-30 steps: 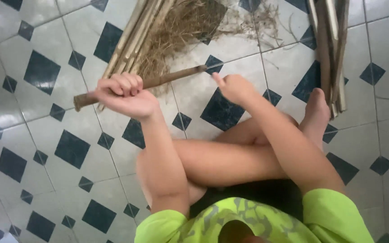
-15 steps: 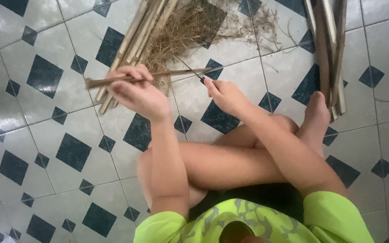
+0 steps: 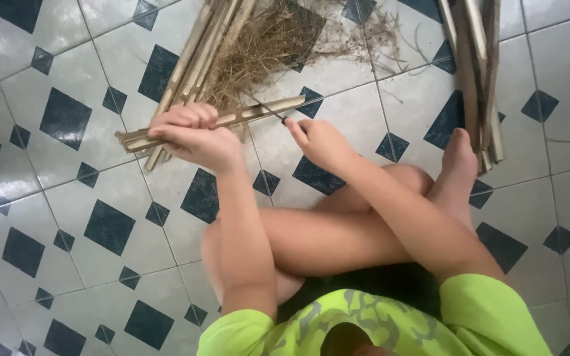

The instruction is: A person sitting on a tiled floor uses a knife to scrape and peel long strips of wood or bamboo, creating a pile of shavings.

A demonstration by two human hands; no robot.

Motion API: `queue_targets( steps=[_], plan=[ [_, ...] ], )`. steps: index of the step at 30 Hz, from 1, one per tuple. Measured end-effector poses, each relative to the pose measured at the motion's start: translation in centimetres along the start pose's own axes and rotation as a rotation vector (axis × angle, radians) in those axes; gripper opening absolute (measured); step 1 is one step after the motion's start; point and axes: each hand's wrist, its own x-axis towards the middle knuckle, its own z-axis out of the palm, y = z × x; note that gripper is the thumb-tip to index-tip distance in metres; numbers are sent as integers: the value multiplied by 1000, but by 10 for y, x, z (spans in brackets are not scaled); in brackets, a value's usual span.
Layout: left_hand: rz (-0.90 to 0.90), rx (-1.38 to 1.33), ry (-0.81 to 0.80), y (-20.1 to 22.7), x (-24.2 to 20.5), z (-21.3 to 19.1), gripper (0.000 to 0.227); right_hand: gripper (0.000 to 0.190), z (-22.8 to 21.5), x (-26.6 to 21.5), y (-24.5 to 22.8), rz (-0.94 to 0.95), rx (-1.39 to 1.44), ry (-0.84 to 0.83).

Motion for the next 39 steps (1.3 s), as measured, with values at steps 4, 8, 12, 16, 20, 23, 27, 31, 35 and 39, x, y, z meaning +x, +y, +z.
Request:
queue_targets(
  steps=[4, 8, 12, 16, 20, 23, 27, 31, 35, 39],
  plan=[
    [-57, 26, 139, 7, 1, 5, 38, 56, 1, -8, -11, 28, -36, 11],
    [-43, 67, 204, 10, 3, 7, 37, 58, 4, 0, 26, 193, -127, 32],
    [-59, 3, 167, 11, -2, 17, 39, 58, 3, -2, 21, 257, -87, 12],
    [-61, 35, 249, 9, -7, 10, 39, 63, 16, -13, 0, 141, 10, -2],
    [-43, 95, 275, 12, 1, 10, 37, 63, 16, -5, 2, 176, -80, 67],
    [-42, 111, 300, 21, 3, 13, 36, 64, 19, -5, 0, 202, -107, 61],
    [-47, 32, 355, 39, 3, 25, 38, 64, 14, -16, -11, 227, -120, 47],
    [-70, -53, 321, 22, 4, 6, 38, 64, 20, -12, 1, 253, -154, 69],
    [-104, -45, 281, 23, 5, 5, 40, 65, 14, 0, 39, 302, -215, 92],
    [-42, -32, 209, 17, 0, 11, 40, 65, 4, -9, 13, 205, -131, 80]
  ],
)
